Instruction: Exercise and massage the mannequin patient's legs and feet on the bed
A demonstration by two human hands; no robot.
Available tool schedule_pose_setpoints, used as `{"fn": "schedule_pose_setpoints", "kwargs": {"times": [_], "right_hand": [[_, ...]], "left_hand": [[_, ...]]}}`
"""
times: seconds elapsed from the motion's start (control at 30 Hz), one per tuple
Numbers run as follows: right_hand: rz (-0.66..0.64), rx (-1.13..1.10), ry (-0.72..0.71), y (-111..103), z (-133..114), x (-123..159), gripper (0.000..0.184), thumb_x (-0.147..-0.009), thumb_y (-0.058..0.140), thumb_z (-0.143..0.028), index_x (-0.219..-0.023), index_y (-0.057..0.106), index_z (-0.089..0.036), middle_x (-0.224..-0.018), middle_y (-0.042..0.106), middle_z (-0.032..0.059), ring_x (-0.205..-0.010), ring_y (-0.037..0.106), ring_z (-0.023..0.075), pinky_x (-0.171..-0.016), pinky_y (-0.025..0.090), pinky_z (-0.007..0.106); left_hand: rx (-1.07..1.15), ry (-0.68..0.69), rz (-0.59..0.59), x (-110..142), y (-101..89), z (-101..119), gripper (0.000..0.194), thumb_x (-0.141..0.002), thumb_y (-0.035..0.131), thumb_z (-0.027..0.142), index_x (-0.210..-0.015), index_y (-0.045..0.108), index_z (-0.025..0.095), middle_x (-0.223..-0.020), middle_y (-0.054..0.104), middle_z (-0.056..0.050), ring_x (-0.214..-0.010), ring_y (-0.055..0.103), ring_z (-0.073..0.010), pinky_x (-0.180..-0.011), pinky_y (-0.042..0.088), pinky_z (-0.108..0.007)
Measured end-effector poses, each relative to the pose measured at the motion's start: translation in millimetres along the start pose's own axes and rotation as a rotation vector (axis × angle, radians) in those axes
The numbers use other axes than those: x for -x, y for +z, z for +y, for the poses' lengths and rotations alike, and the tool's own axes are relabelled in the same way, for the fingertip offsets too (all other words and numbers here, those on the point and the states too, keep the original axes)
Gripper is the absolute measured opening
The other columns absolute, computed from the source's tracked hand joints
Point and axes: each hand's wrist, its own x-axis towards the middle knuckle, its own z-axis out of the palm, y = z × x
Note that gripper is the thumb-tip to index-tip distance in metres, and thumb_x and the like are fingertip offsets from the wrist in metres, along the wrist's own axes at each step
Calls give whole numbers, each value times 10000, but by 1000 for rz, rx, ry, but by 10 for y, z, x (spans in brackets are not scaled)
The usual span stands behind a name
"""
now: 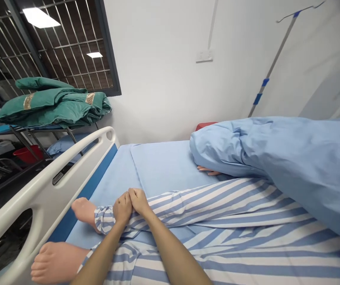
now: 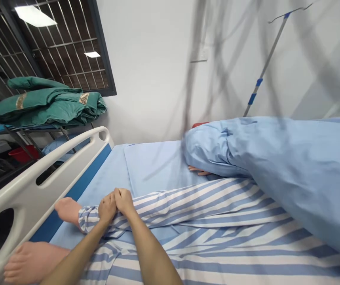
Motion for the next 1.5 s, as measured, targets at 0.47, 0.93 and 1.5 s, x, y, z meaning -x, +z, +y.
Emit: {"fn": "schedule_pose_setpoints", "kwargs": {"times": [0.47,0.93,1.5], "right_hand": [[151,-290,123,-90,57,-97,424,-857,355,-441,-511,326,-199,-478,312,-56,-491,312,88,-466,259,221],[6,344,28,-410,-291,-111,409,-890,366,-318,-549,544,-180,-545,535,12,-543,422,120,-538,269,240],[216,-39,47,-542,57,-24,438,-892,328,-361,-513,458,-182,-485,443,-32,-518,392,108,-492,277,217]], "left_hand": [[338,-108,137,3,151,374,304,-823,342,325,-562,432,197,-549,476,15,-556,394,-115,-555,277,-245],[107,-107,-1,56,154,370,306,-873,327,329,-652,499,208,-663,593,-36,-592,444,-142,-545,218,-250],[657,-248,92,-98,295,830,285,-757,403,323,-504,386,196,-446,359,57,-487,335,-92,-485,286,-230]]}}
